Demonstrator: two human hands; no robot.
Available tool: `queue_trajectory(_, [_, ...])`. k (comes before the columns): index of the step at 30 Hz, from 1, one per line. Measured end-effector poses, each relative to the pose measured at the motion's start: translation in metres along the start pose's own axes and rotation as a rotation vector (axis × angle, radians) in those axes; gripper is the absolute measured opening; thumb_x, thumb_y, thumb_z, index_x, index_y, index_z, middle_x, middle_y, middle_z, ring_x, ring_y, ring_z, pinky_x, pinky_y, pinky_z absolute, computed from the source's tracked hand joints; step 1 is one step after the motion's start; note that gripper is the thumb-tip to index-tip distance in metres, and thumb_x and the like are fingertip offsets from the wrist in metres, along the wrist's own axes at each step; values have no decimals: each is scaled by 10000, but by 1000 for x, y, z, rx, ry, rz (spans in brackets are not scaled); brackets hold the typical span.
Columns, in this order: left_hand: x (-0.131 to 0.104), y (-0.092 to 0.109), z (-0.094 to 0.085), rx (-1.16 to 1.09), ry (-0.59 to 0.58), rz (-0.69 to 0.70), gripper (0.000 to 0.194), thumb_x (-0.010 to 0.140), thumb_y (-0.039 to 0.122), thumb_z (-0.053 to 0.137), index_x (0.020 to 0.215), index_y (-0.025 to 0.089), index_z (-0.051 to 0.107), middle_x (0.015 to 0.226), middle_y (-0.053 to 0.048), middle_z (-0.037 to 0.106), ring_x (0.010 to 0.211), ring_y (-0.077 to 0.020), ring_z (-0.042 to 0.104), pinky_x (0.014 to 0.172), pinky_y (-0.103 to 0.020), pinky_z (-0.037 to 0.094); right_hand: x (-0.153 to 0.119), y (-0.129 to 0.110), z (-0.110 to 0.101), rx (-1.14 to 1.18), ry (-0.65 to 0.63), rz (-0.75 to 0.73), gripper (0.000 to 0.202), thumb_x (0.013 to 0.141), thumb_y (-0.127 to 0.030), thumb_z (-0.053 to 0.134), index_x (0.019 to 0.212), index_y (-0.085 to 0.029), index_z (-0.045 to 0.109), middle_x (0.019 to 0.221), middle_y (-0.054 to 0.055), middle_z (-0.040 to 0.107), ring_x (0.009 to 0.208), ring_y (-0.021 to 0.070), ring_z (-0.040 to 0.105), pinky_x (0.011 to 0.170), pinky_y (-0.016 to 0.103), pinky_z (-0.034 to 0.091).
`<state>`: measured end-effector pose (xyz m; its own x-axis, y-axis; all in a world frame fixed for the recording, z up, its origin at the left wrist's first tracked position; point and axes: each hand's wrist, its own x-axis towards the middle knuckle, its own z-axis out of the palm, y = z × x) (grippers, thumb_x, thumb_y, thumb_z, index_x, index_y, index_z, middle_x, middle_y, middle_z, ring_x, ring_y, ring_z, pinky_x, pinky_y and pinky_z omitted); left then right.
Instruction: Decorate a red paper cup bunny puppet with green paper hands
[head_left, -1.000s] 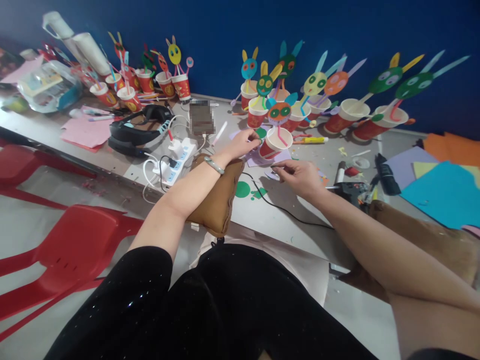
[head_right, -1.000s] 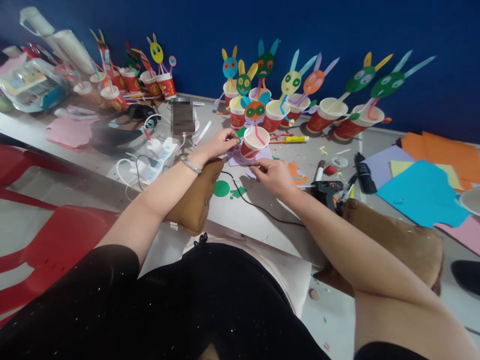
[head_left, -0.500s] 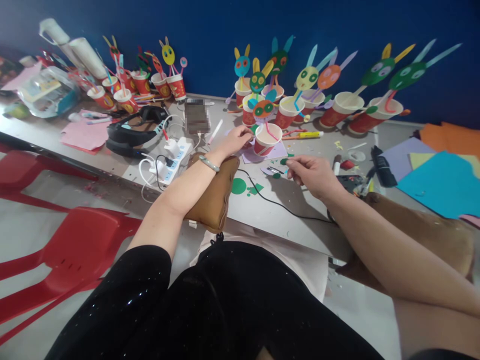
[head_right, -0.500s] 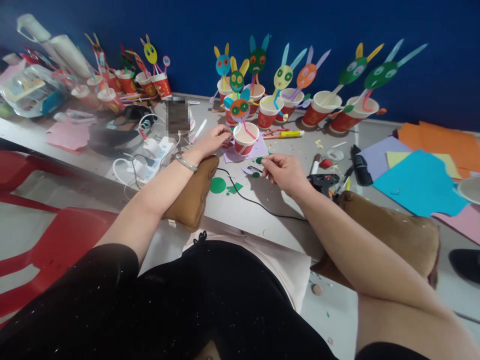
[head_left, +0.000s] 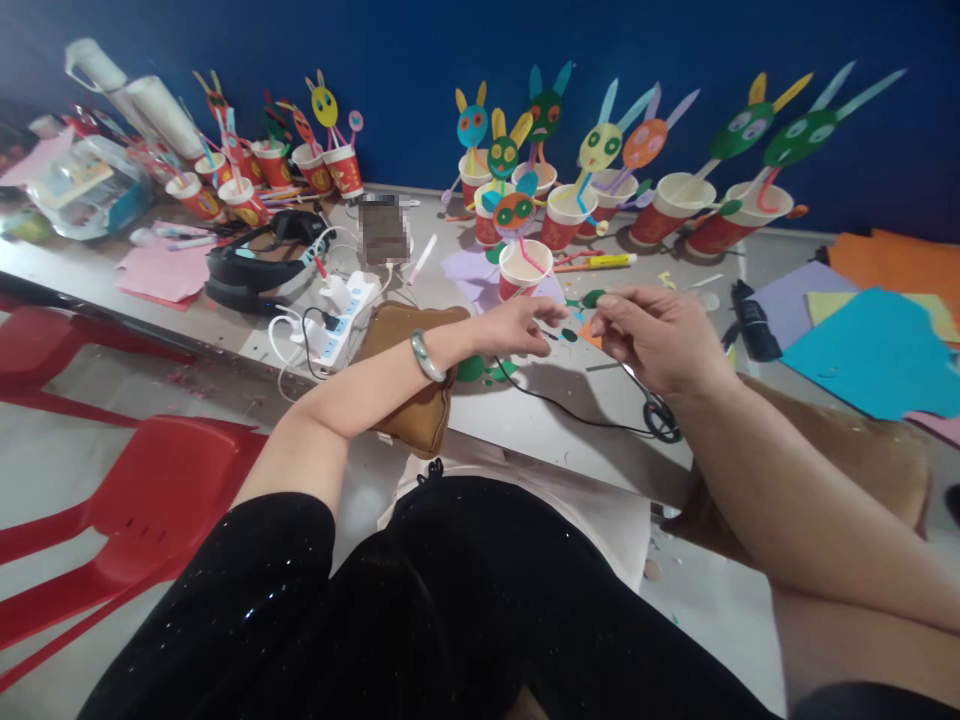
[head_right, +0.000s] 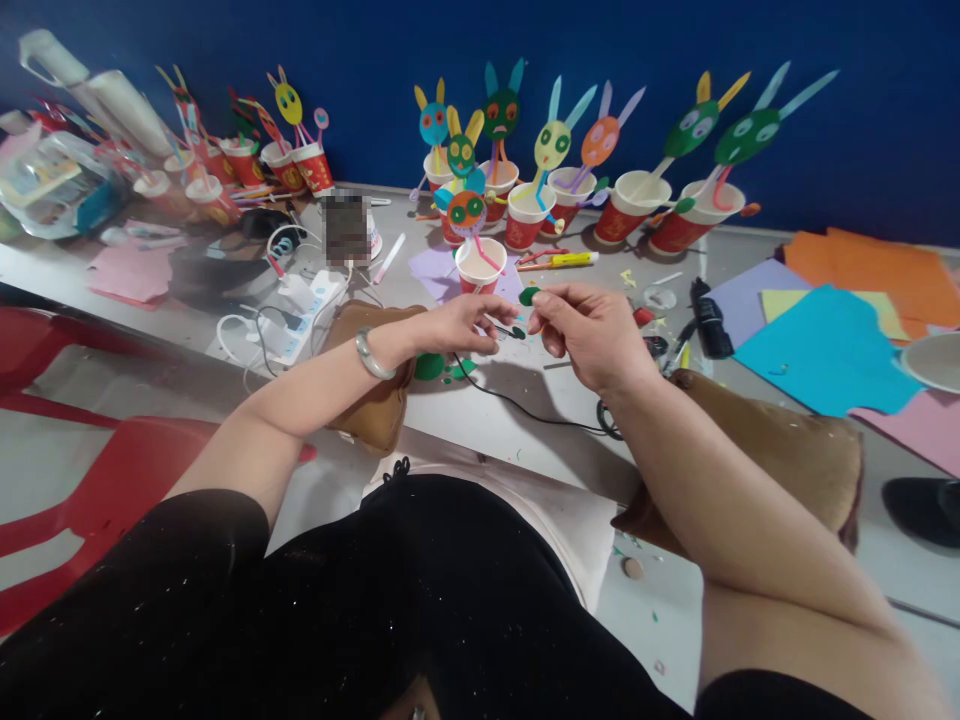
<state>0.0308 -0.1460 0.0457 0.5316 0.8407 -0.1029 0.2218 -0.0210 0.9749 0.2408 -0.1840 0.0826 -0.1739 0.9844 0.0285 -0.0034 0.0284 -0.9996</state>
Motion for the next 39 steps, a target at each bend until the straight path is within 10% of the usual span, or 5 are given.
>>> queue_trajectory(7, [-12, 17, 19, -145, -84, -118, 62, 933, 48, 759, 942, 109, 762, 803, -27, 802, 649, -65, 687, 640, -209, 479, -14, 0, -7, 77, 31, 2, 464, 743, -490, 1038, 818, -190, 691, 713, -10, 742, 428, 48, 457, 403, 238, 274])
queue_trajectory(16, [-31, 27, 16, -215, 85, -225, 183, 983, -34, 716, 860, 93, 765, 699, -8, 793, 562, -52, 685, 568, -194, 455, -27, 11, -28, -155, 284, -24, 140, 911, -289, 805, 838, -191, 736, 622, -21, 672, 452, 83, 415, 491, 276, 369])
queue_trajectory(23, [-41, 31, 4, -259, 243, -323, 137, 1061, 28, 643, 992, 102, 736, 804, -43, 841, 592, -52, 720, 634, -185, 532, -34, 59, -35, -943, 41, -201, 198, 956, -310, 675, 889, -226, 840, 869, 80, 843, 716, 216, 690, 659, 320, 463])
queue_trajectory(29, [-47, 37, -10, -209, 355, -222, 49, 1038, 108, 704, 1061, 151, 707, 917, -51, 858, 644, -65, 750, 682, -203, 591, -38, 69, -27, -1563, -230, -317, 408, 1076, -208, 445, 979, -202, 842, 945, 141, 813, 761, 242, 673, 635, 351, 260])
queue_trajectory(39, [-42, 60, -16, -157, 525, -35, 199, 1108, 323, 675, 1271, 210, 674, 994, -23, 850, 819, -93, 821, 756, -201, 644, -39, 59, -21, -1671, -426, -411, 402, 1016, -47, 475, 1140, -108, 852, 985, 189, 824, 885, 288, 715, 799, 386, 330])
